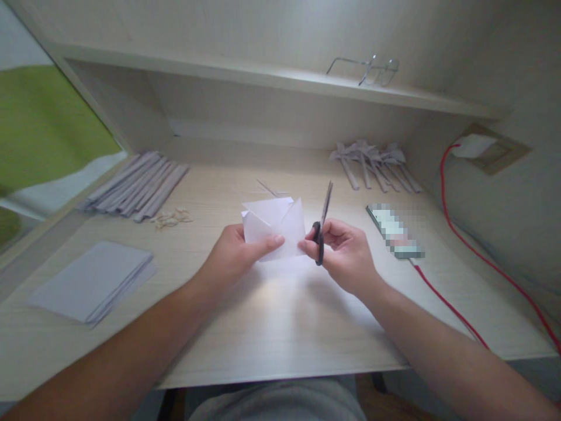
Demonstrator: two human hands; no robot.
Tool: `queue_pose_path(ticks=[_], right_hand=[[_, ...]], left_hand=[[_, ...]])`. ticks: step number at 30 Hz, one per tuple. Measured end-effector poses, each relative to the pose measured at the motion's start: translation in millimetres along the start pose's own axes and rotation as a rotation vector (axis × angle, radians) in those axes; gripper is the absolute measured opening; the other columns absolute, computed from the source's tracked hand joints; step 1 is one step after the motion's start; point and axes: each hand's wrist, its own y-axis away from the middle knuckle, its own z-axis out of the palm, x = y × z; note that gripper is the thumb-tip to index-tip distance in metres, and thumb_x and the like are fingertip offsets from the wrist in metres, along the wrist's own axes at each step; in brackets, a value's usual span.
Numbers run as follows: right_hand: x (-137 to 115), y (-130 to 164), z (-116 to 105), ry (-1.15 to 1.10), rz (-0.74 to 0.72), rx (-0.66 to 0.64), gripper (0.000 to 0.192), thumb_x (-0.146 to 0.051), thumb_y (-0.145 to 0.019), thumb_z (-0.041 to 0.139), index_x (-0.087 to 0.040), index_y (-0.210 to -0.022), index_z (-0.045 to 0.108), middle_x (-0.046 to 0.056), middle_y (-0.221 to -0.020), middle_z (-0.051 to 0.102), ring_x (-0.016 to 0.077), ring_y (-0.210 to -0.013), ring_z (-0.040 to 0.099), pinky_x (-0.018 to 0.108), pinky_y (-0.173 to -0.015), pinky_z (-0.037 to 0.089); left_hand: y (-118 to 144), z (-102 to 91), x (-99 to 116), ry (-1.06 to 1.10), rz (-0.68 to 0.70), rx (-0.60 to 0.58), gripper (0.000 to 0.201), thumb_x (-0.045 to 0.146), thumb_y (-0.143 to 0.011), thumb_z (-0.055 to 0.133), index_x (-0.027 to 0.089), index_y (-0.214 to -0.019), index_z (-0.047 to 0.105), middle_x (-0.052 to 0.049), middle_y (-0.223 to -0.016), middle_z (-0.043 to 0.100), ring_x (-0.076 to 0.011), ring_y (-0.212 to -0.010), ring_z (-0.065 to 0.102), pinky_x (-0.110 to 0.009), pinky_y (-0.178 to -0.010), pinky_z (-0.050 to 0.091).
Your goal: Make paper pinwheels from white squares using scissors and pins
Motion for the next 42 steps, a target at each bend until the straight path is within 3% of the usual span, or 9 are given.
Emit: queue_pose_path(ticks=[6,9,12,15,18,25,36,42], right_hand=[[1,0,-4,0.069,-0.001,-0.108,0.022,-0.032,-0.081,0.084,-0.018,-0.079,0.068,0.003,-0.078,0.072,0.0169,-0.074,0.066,0.030,-0.070,0.050],[-5,-6,-12,0.108,0.065,-0.172,0.024,-0.035,-0.080,0.085,-0.017,-0.079,0.069,0.002,-0.077,0.070,0.0160,-0.071,0.063,0.029,-0.068,0.048],[-11,-12,-23,0.199,0.208,-0.334,0.027,-0.040,-0.079,0.085,-0.017,-0.078,0.071,0.000,-0.072,0.066,0.0138,-0.066,0.057,0.027,-0.060,0.041],[-14,-14,-30,0.243,0.306,-0.484,0.028,-0.042,-0.080,0.084,-0.016,-0.079,0.073,0.000,-0.070,0.065,0.0135,-0.065,0.055,0.026,-0.058,0.038],[-16,-14,-31,0.256,0.341,-0.536,0.028,-0.042,-0.078,0.085,-0.016,-0.078,0.076,0.001,-0.069,0.065,0.0136,-0.065,0.054,0.025,-0.057,0.038],[-19,-12,-26,0.314,0.282,-0.524,0.027,-0.042,-0.076,0.085,-0.015,-0.076,0.080,0.002,-0.067,0.065,0.0140,-0.065,0.053,0.025,-0.057,0.038],[-15,-12,-26,0.270,0.306,-0.487,0.026,-0.040,-0.074,0.087,-0.015,-0.075,0.079,0.000,-0.063,0.062,0.0115,-0.061,0.049,0.024,-0.054,0.035],[-13,-11,-26,0.242,0.325,-0.480,0.027,-0.041,-0.075,0.087,-0.015,-0.076,0.079,0.000,-0.063,0.062,0.0118,-0.061,0.049,0.025,-0.054,0.034]], left_hand=[[1,-2.8,2,-0.061,0.021,0.060,0.026,0.038,-0.076,0.083,0.014,-0.080,0.076,-0.003,-0.075,0.074,-0.0178,-0.067,0.063,-0.026,-0.063,0.047],[-2,-5.4,5,0.061,0.089,0.144,0.019,0.032,-0.074,0.084,0.017,-0.080,0.076,-0.002,-0.080,0.075,-0.0173,-0.070,0.064,-0.025,-0.066,0.049],[-5,-8.0,11,0.260,0.156,0.231,0.017,0.027,-0.072,0.085,0.018,-0.084,0.077,-0.003,-0.091,0.077,-0.0182,-0.080,0.067,-0.025,-0.073,0.054],[-8,-10.7,17,0.367,0.190,0.297,0.017,0.025,-0.070,0.086,0.020,-0.083,0.077,-0.001,-0.088,0.075,-0.0161,-0.077,0.066,-0.021,-0.063,0.053],[-8,-11.9,19,0.386,0.208,0.326,0.016,0.024,-0.071,0.086,0.021,-0.084,0.077,0.000,-0.086,0.074,-0.0147,-0.074,0.065,-0.020,-0.058,0.051],[-5,-7.5,19,0.405,0.209,0.311,0.016,0.023,-0.070,0.087,0.020,-0.081,0.077,0.002,-0.083,0.074,-0.0131,-0.072,0.064,-0.020,-0.058,0.050],[-5,-9.1,22,0.391,0.210,0.289,0.011,0.020,-0.071,0.086,0.024,-0.078,0.079,0.003,-0.076,0.075,-0.0122,-0.064,0.062,-0.017,-0.050,0.047],[-5,-8.8,21,0.377,0.202,0.293,0.010,0.022,-0.072,0.085,0.024,-0.080,0.079,0.003,-0.081,0.076,-0.0128,-0.068,0.065,-0.018,-0.054,0.050]])
